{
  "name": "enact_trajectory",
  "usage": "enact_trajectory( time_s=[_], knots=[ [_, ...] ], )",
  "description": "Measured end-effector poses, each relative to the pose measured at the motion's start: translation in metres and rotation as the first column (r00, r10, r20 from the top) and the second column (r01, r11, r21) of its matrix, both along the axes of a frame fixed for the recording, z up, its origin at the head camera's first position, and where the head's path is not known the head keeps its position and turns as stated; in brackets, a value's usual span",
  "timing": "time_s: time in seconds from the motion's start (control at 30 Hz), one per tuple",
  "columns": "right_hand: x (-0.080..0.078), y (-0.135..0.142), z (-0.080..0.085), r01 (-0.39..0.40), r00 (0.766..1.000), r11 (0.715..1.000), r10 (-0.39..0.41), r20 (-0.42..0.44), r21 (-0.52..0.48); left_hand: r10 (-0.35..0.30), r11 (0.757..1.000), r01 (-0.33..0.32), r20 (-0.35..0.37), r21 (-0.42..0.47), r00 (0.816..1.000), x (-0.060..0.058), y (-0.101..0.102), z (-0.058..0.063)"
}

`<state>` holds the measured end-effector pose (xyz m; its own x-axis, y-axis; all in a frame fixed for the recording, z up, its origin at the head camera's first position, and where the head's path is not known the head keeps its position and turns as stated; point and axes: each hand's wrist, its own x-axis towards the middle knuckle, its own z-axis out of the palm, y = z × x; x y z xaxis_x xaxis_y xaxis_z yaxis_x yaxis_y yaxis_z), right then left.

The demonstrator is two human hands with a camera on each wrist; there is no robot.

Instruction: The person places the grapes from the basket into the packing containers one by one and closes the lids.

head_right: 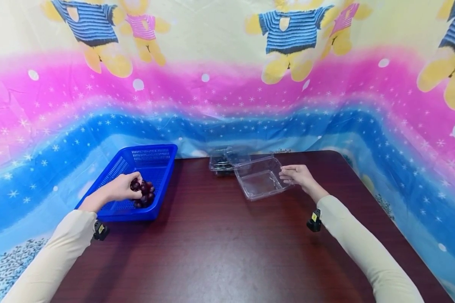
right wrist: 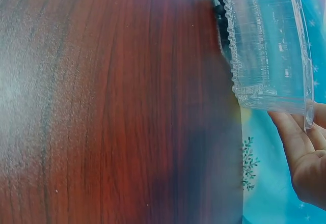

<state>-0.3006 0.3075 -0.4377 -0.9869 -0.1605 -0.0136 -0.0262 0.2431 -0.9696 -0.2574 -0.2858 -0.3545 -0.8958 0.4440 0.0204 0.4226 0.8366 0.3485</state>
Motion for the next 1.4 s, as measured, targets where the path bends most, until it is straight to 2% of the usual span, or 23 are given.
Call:
enact_trajectory(
  time_s=[0.5,0.77,1.23,1.4],
  knots=[
    [0.000,-0.011,-0.007,-0.002,1.000,1.000,0.002,0.002,-0.013,-0.001,1.000,0.001,-0.019,0.007,1.000,-0.004,0.001,0.006],
    [0.003,-0.017,-0.008,-0.031,1.000,1.000,0.031,0.002,-0.002,0.002,1.000,-0.002,-0.025,0.008,1.000,-0.003,0.001,0.009],
    [0.007,-0.033,-0.010,-0.024,1.000,0.999,0.024,0.018,-0.045,0.004,1.000,-0.003,-0.046,0.017,0.999,-0.001,0.001,0.011],
    [0.011,-0.037,-0.011,-0.010,0.999,0.999,0.011,0.032,-0.030,0.004,1.000,-0.003,-0.040,0.007,0.999,0.000,0.002,0.012]
  ],
)
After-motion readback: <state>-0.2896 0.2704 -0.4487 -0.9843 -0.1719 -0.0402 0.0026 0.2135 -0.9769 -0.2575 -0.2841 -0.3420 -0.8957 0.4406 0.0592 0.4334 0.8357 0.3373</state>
